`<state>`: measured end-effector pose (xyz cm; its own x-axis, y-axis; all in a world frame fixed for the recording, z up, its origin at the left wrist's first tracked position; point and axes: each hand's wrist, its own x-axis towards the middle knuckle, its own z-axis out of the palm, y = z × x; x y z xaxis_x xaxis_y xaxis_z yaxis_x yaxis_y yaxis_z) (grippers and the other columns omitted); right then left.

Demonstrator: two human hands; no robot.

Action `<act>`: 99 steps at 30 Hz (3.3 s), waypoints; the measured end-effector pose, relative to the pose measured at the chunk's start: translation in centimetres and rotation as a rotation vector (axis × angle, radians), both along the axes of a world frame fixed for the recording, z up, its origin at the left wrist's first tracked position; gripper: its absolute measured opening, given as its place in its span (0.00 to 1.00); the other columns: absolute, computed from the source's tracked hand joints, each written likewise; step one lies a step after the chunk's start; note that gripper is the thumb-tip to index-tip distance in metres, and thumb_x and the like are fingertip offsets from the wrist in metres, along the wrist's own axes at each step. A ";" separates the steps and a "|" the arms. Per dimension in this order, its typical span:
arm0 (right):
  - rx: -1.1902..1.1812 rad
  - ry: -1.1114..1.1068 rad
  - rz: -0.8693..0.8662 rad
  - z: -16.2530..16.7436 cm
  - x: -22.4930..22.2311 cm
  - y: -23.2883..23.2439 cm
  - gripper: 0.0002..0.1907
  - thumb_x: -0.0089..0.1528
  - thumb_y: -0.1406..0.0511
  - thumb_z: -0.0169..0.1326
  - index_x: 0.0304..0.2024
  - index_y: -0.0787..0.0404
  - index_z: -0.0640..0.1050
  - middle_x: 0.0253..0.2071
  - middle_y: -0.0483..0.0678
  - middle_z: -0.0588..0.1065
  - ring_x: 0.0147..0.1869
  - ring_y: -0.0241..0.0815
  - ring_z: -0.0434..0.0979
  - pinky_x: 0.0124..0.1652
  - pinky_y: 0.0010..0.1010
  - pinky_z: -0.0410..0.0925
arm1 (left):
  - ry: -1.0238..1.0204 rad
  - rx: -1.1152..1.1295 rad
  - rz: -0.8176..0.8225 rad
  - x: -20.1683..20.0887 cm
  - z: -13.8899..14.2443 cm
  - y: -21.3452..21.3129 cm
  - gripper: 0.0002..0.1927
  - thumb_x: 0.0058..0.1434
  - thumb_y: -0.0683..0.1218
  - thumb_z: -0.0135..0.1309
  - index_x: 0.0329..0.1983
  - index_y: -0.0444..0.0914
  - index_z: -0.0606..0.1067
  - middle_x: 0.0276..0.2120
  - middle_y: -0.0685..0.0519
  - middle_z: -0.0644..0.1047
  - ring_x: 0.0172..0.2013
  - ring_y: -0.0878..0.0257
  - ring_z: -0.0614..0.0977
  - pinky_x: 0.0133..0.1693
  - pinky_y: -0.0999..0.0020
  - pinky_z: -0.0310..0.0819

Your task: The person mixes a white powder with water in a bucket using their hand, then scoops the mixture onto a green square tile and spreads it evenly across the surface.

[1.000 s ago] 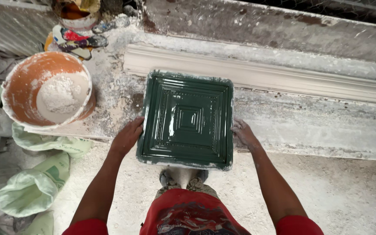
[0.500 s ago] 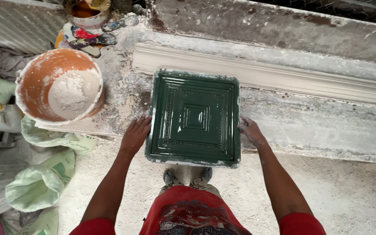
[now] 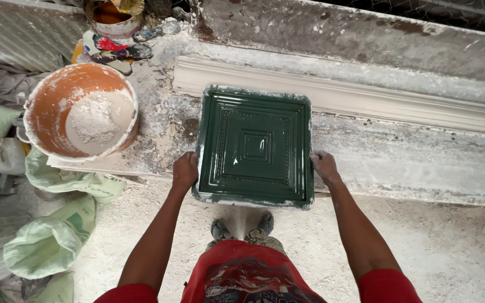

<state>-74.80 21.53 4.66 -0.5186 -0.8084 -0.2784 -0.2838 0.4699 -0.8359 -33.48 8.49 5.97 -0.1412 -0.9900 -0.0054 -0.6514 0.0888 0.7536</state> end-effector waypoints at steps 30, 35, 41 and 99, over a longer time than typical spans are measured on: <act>0.051 -0.081 0.030 0.7 -0.6 -1.4 0.12 0.67 0.65 0.53 0.48 0.67 0.79 0.31 0.50 0.77 0.31 0.37 0.75 0.33 0.30 0.71 | 0.125 0.150 0.003 -0.1 1.0 -2.0 0.18 0.69 0.47 0.49 0.61 0.45 0.75 0.51 0.42 0.80 0.51 0.44 0.82 0.52 0.56 0.75; 0.074 0.052 0.001 0.8 -0.3 -1.6 0.12 0.66 0.65 0.55 0.47 0.67 0.81 0.29 0.49 0.77 0.29 0.37 0.74 0.31 0.31 0.69 | 0.098 0.175 -0.008 0.1 0.9 -1.6 0.18 0.71 0.47 0.48 0.62 0.46 0.75 0.50 0.41 0.80 0.51 0.44 0.82 0.51 0.56 0.75; 0.086 0.109 -0.003 1.0 -0.1 -1.6 0.14 0.65 0.62 0.56 0.48 0.65 0.82 0.27 0.48 0.77 0.27 0.36 0.74 0.30 0.31 0.68 | 0.158 0.088 -0.013 0.3 1.3 -1.1 0.18 0.70 0.46 0.48 0.62 0.43 0.75 0.51 0.41 0.81 0.51 0.45 0.83 0.51 0.56 0.75; -0.130 0.315 1.003 7.8 49.0 -35.7 0.26 0.69 0.56 0.45 0.64 0.65 0.71 0.60 0.63 0.72 0.63 0.59 0.71 0.60 0.44 0.63 | 0.554 -0.200 0.419 34.8 3.8 -18.8 0.17 0.75 0.50 0.40 0.53 0.31 0.68 0.43 0.42 0.75 0.42 0.57 0.77 0.48 0.60 0.72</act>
